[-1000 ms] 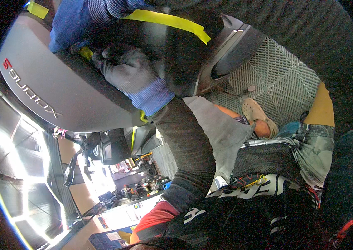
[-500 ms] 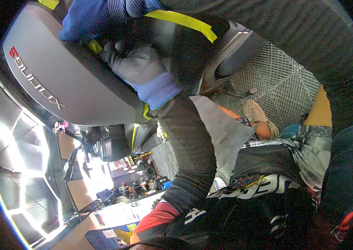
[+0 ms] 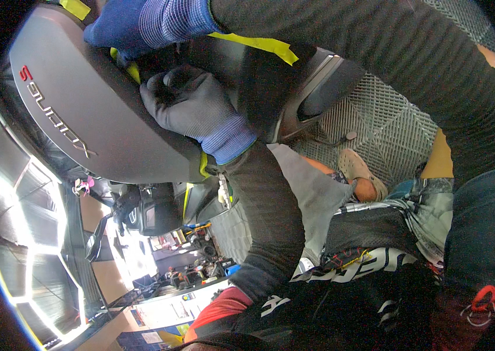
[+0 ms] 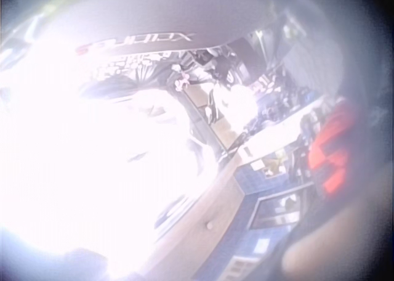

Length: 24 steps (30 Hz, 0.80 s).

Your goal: The person applies a neon yellow vinyl decal to the side fairing of a motorcycle, smoothing it by hand and using a heat gun to conform the material to the curved surface. The person then uses a rotary polisher with a polishing compound to buff the area around the applied decal.

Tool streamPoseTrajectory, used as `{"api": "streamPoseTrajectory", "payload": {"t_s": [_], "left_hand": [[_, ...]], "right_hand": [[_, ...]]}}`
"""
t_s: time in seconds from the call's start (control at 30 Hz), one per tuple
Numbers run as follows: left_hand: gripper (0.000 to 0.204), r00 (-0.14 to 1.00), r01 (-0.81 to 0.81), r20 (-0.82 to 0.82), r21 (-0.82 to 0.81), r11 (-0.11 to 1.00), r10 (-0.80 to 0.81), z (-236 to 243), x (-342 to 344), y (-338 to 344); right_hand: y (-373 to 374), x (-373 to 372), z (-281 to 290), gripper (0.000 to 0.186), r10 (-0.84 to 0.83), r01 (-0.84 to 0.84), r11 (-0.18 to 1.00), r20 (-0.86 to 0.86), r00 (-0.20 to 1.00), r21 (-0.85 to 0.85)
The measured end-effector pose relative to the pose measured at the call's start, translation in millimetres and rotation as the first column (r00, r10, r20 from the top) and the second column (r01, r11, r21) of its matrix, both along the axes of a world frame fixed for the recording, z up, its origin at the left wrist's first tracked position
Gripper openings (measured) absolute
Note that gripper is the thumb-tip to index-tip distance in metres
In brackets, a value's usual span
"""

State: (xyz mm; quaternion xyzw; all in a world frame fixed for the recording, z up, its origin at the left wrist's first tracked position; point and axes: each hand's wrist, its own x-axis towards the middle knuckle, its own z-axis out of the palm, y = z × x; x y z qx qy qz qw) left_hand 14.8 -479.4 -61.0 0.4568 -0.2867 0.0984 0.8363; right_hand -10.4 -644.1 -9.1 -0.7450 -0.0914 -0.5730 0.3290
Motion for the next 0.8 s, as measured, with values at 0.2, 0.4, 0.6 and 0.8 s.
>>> {"api": "streamPoseTrajectory", "payload": {"t_s": [0.2, 0.4, 0.6, 0.8], "left_hand": [[0.018, 0.995, 0.064, 0.069, 0.122, 0.99, -0.072, 6, 12, 2], [0.028, 0.979, 0.004, -0.203, -0.089, 0.996, -0.022, 18, -6, -21], [0.029, 0.976, 0.081, -0.187, -0.151, 0.985, -0.109, 19, -7, -16], [0.031, 0.986, 0.137, -0.091, -0.058, 0.989, -0.142, 8, 18, -27]], "right_hand": [[-1, 6, 6, 0.03, 0.018, -0.03, 0.996, -0.137, 0.99, -0.08], [-23, 4, 11, 0.031, 0.205, -0.221, 0.97, -0.151, 0.967, -0.102], [-36, 5, 18, 0.029, 0.316, -0.338, 0.921, -0.136, 0.939, -0.193], [-65, -6, 2, 0.027, 0.5, -0.486, 0.808, -0.048, 0.865, -0.334]]}}
